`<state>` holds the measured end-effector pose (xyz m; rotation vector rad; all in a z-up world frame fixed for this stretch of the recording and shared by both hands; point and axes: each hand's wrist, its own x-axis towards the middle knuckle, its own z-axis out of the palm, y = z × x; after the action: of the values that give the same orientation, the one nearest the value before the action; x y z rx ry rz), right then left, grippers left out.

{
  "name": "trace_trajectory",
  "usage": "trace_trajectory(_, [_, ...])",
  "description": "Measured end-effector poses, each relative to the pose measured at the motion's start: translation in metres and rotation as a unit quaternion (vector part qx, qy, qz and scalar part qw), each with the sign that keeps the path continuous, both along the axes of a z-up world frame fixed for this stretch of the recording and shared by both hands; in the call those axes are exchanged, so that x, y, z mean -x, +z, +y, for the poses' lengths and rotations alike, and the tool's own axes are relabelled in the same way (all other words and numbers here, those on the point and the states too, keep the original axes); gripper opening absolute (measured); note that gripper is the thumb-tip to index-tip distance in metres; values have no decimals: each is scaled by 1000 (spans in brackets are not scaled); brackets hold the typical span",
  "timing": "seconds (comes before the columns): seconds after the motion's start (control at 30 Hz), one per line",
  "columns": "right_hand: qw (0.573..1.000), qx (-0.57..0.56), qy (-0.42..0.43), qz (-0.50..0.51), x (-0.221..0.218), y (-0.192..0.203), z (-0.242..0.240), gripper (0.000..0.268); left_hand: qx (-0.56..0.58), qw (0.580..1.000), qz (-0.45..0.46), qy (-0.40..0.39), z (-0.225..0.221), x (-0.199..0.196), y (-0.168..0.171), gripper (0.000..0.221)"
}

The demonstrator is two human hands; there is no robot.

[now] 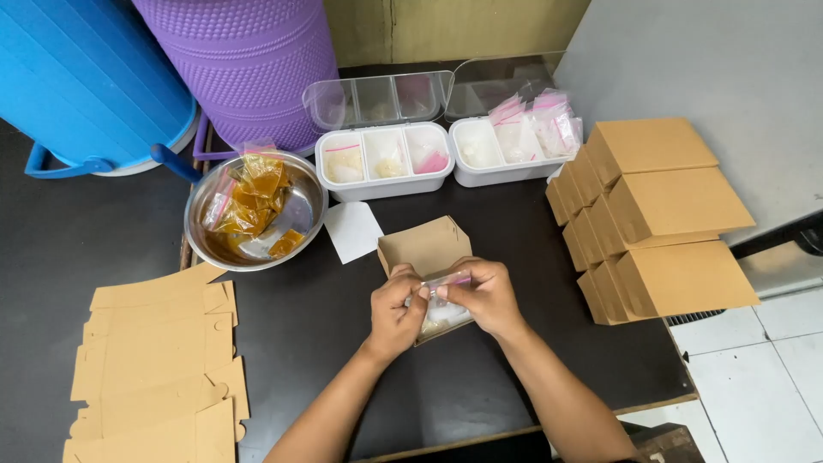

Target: The person places small sealed packets into a cardboard box, closes it, and stacks it with others. Then the person folds a flat cardboard sheet along pre-scored lines to form another box, pressing the creases and folding the side flaps.

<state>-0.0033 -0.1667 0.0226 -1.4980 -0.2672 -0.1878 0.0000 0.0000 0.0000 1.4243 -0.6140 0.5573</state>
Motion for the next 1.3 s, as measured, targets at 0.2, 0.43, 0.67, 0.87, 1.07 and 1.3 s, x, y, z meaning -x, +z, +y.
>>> trace_trajectory(0.2, [995, -95, -1, 17, -5, -4, -3, 14, 15, 1000, 5, -9, 5, -1, 7, 31])
trace_trajectory(0.43, [990, -138, -1, 10, -12, -10, -10, 13, 21, 1000, 0, -6, 7, -3, 11, 31])
trace_trajectory(0.67, [987, -155, 27, 2, -11, -8, -12, 8, 20, 1000, -12, -3, 10, -7, 8, 33])
trace_trajectory(0.87, [991, -129, 41, 20, -7, 2, -8, 3, 44, 998, 49, -20, 14, -1, 18, 23])
trace_trajectory(1.07, [998, -24, 28, 42, 0, 14, 0, 8, 73, 982, 168, -35, -1, 2, 2, 21])
trace_trajectory(1.3, [998, -48, 11, 42, 1, 11, 5, 9, 61, 973, 218, -34, 0, 6, 21, 11])
